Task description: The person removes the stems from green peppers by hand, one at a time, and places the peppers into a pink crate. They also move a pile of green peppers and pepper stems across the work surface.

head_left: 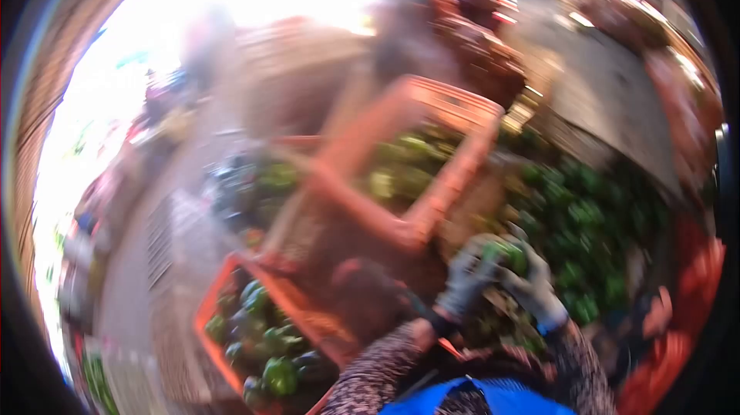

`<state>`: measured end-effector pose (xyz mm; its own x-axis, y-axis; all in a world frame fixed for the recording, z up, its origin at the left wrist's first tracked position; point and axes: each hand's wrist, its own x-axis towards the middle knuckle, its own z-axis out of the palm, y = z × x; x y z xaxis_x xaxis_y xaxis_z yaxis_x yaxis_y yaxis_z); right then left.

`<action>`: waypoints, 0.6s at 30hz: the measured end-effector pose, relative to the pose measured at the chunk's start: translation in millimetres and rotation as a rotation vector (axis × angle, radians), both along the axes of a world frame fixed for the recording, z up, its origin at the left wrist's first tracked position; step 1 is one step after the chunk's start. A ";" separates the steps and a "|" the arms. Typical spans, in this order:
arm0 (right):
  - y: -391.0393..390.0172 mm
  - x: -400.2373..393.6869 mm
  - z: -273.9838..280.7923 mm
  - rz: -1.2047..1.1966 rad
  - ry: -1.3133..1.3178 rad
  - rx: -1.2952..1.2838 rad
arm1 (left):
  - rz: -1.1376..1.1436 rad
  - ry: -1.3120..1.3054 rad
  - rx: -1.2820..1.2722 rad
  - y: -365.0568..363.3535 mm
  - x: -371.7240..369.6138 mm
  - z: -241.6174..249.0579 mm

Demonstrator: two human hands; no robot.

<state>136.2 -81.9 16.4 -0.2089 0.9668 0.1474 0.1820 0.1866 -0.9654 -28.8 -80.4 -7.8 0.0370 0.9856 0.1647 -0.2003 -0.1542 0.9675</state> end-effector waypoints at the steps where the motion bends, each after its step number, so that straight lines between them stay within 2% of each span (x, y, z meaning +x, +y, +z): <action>1: 2.7 7.5 -7.0 0.042 0.091 -0.114 | 0.000 0.043 -0.007 5.1 1.1 -5.2; 2: 3.9 14.9 -5.0 0.061 0.038 -0.081 | -0.027 -0.074 -0.148 1.5 6.7 3.9; 3: 5.5 22.0 -6.1 0.142 0.145 -0.137 | -0.014 -0.089 -0.187 0.6 10.0 6.3; 4: 5.3 27.8 -16.4 0.186 0.110 -0.158 | -0.042 -0.045 -0.205 2.8 4.4 -7.2; 5: 1.3 32.0 -22.9 0.184 0.201 -0.249 | -0.129 -0.290 -0.371 -3.2 6.4 6.5; 7: -1.5 42.8 -11.3 0.244 0.207 -0.424 | -0.171 -0.243 -0.370 3.0 3.3 -3.1; 9: -1.9 49.0 -19.6 0.243 0.250 -0.466 | -0.187 -0.271 -0.431 6.0 9.0 1.0; 10: -3.5 45.7 -26.3 0.210 0.384 -0.498 | -0.166 -0.322 -0.474 7.9 14.1 1.8; 11: -4.5 41.4 -32.8 0.178 0.521 -0.524 | -0.173 -0.325 -0.473 9.3 14.6 2.5; 13: -0.8 39.2 -46.1 0.152 0.506 -0.521 | -0.213 -0.257 -0.420 13.8 8.4 3.9; 14: -0.8 39.6 -49.5 0.129 0.494 -0.526 | -0.139 -0.127 -0.222 22.1 6.7 -16.8; 15: 4.9 52.3 -40.7 0.290 0.691 -0.761 | -0.180 -0.376 -0.417 25.4 -7.2 -34.7; 18: 10.3 30.0 -45.1 0.233 0.727 -0.719 | -0.168 -0.616 -0.337 42.9 -10.3 -38.5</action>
<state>166.2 -71.6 -28.7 -0.4928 0.8235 -0.2810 -0.4531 -0.5186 -0.7251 -39.0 -37.5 -46.3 0.1912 0.9756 -0.1077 -0.7194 0.2139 0.6608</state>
